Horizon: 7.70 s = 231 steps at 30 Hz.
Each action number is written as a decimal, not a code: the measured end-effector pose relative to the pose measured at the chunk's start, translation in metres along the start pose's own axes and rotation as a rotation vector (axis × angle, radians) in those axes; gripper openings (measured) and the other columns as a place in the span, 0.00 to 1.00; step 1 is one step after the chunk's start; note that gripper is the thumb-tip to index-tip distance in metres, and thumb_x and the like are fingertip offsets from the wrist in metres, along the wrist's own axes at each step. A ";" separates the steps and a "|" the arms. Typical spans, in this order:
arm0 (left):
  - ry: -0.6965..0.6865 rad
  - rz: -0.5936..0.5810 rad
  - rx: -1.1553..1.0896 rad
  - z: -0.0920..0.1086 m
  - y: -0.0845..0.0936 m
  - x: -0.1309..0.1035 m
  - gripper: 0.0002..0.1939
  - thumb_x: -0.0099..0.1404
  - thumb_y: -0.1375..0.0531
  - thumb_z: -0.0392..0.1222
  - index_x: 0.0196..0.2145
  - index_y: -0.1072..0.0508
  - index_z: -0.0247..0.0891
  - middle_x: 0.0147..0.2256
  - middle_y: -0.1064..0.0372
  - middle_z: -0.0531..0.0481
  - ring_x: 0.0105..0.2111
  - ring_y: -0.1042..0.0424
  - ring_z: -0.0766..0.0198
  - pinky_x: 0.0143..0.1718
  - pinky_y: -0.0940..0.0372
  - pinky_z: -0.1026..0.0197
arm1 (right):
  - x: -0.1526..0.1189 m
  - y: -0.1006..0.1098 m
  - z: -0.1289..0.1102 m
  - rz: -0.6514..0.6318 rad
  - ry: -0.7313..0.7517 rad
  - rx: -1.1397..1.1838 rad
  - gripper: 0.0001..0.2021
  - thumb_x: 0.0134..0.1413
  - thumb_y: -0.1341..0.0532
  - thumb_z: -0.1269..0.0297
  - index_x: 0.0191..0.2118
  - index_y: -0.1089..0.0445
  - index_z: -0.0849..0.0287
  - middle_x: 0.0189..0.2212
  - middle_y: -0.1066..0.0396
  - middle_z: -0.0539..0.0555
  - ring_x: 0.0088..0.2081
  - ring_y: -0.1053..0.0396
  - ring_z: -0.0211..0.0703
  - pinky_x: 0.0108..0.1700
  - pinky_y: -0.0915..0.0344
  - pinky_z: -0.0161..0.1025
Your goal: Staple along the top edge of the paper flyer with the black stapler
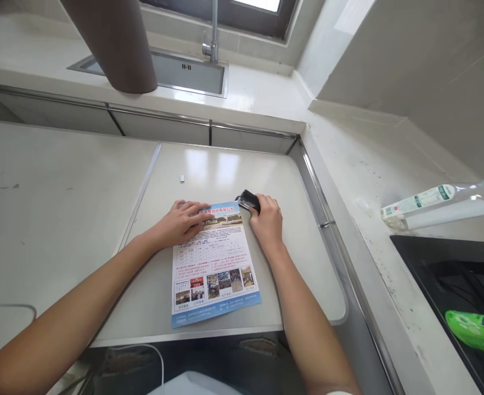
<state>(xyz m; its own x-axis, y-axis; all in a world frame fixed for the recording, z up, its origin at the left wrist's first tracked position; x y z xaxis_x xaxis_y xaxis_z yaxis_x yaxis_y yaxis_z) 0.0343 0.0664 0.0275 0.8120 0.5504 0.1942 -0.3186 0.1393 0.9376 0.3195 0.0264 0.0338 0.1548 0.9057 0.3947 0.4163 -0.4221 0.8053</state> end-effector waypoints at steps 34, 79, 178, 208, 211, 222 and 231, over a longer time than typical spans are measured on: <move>0.109 0.128 -0.315 -0.006 0.007 0.001 0.25 0.58 0.47 0.26 0.52 0.33 0.41 0.56 0.32 0.43 0.59 0.33 0.54 0.62 0.34 0.49 | -0.035 -0.024 -0.068 -0.298 0.289 0.306 0.18 0.59 0.38 0.69 0.55 0.34 0.54 0.49 0.25 0.57 0.53 0.29 0.54 0.52 0.30 0.48; -0.022 0.049 -0.514 -0.016 0.006 -0.001 0.12 0.64 0.32 0.46 0.43 0.21 0.40 0.57 0.24 0.41 0.61 0.28 0.49 0.65 0.36 0.46 | -0.006 0.012 -0.022 -0.842 0.325 0.779 0.24 0.68 0.38 0.52 0.65 0.31 0.50 0.56 0.27 0.58 0.57 0.30 0.52 0.61 0.34 0.54; 0.443 0.360 -0.010 -0.053 0.021 -0.008 0.12 0.74 0.45 0.43 0.47 0.24 0.40 0.49 0.29 0.39 0.50 0.33 0.47 0.53 0.38 0.45 | 0.012 -0.018 0.028 -0.125 -0.120 0.291 0.13 0.58 0.39 0.59 0.43 0.19 0.52 0.43 0.19 0.55 0.45 0.29 0.52 0.52 0.33 0.54; 0.519 0.154 0.178 -0.055 0.005 0.003 0.24 0.75 0.49 0.43 0.66 0.32 0.46 0.71 0.43 0.47 0.56 0.35 0.41 0.57 0.42 0.39 | 0.012 -0.023 0.018 -0.154 -0.065 0.209 0.23 0.56 0.46 0.71 0.54 0.25 0.50 0.58 0.25 0.55 0.44 0.30 0.51 0.54 0.40 0.58; 0.525 0.185 0.180 -0.053 0.007 0.003 0.22 0.75 0.49 0.42 0.62 0.29 0.44 0.67 0.37 0.46 0.57 0.35 0.44 0.57 0.40 0.42 | 0.012 -0.022 0.016 -0.160 -0.094 0.197 0.21 0.56 0.46 0.72 0.51 0.23 0.53 0.54 0.23 0.56 0.47 0.29 0.52 0.55 0.40 0.56; 0.577 0.369 0.080 -0.048 0.012 -0.007 0.12 0.72 0.44 0.37 0.49 0.24 0.39 0.49 0.31 0.39 0.47 0.30 0.48 0.48 0.32 0.48 | 0.011 -0.019 0.009 -0.129 0.027 0.237 0.17 0.64 0.44 0.68 0.54 0.25 0.53 0.56 0.24 0.56 0.50 0.30 0.56 0.54 0.36 0.58; 0.597 0.286 0.128 -0.048 0.007 -0.006 0.08 0.73 0.45 0.36 0.44 0.26 0.38 0.44 0.29 0.39 0.46 0.31 0.46 0.47 0.34 0.46 | -0.011 -0.004 -0.039 -0.368 0.574 0.570 0.32 0.65 0.38 0.46 0.69 0.39 0.52 0.55 0.26 0.60 0.54 0.30 0.55 0.57 0.31 0.54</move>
<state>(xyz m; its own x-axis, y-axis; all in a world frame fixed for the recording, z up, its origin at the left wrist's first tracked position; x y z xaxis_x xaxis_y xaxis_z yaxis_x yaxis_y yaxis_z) 0.0033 0.1035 0.0189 0.2826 0.9169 0.2819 -0.3907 -0.1584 0.9068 0.2811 0.0161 0.0436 -0.4856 0.7561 0.4388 0.7580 0.1141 0.6422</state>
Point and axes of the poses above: each hand's wrist, its own x-axis towards the middle knuckle, its own y-axis out of the back of the hand, z = x × y, the point moved 2 cm from there along x, towards the middle knuckle
